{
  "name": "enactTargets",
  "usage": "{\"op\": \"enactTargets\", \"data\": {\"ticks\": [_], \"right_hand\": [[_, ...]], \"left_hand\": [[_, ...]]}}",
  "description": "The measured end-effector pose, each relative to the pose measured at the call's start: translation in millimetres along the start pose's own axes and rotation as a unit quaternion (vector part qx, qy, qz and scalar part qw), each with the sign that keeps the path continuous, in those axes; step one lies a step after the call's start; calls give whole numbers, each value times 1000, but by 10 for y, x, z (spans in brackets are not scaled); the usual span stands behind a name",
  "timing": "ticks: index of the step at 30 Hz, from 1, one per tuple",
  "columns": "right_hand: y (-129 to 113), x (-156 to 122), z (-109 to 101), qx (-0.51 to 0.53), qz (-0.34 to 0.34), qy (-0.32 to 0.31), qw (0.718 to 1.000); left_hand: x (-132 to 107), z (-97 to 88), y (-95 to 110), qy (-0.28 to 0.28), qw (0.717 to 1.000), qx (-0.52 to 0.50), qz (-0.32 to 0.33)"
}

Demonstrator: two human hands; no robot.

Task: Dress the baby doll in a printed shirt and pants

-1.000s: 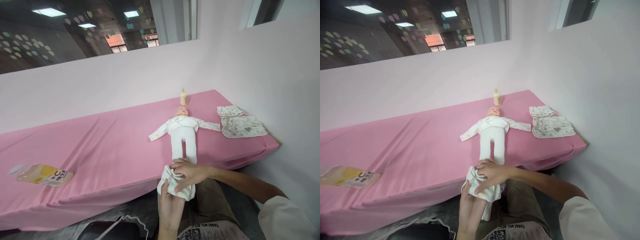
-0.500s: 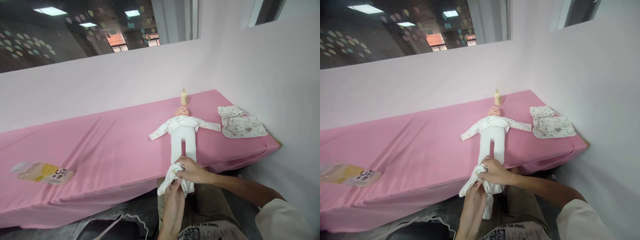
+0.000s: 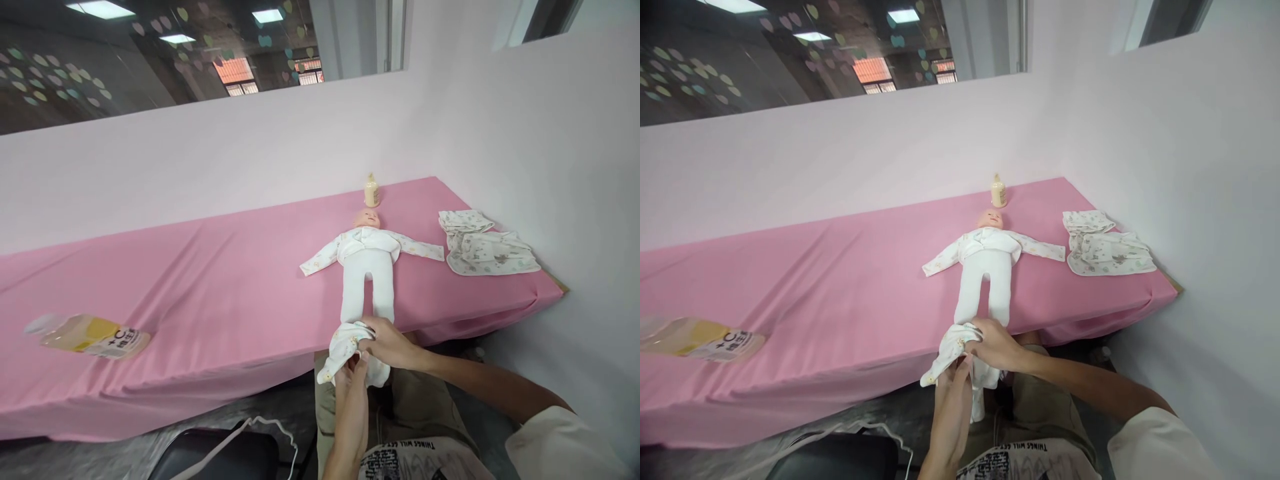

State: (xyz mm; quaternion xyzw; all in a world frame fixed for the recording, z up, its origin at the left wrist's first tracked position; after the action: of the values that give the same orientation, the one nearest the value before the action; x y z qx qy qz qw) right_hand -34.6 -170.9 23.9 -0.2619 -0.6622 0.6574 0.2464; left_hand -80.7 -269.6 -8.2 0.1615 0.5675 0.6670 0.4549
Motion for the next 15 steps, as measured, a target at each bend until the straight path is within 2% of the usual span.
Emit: {"op": "enactTargets", "data": {"ticks": [3,6,11,13,15], "right_hand": [[-15,8,-9,34,-10,2,999],[6,31,-90,3,-10,28,1000],[30,102,-290,-74,0,81,994],[-28,148,-309,-95,-5,73,993],[-132,212,-288,-124,-19,49,991]], "left_hand": [[-24,12,-61,7,1000,-2,11],[-62,-9,-89,4,1000,-17,11],[-71,-249,-124,-4,1000,18,-20],[-1,-430,-107,37,996,79,-5],[101,-585,-22,101,983,151,43]]}}
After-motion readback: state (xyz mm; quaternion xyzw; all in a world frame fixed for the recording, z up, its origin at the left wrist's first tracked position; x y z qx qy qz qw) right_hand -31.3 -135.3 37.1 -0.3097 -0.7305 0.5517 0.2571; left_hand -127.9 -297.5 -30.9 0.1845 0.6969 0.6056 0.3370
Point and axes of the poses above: each hand's wrist, its own x-axis towards the middle knuckle, its own z-axis out of the palm, y = z × x, the point moved 9 cm from there along x, towards the middle knuckle, and after that the axes turned 11 degrees about x, right-handed, at the moved point
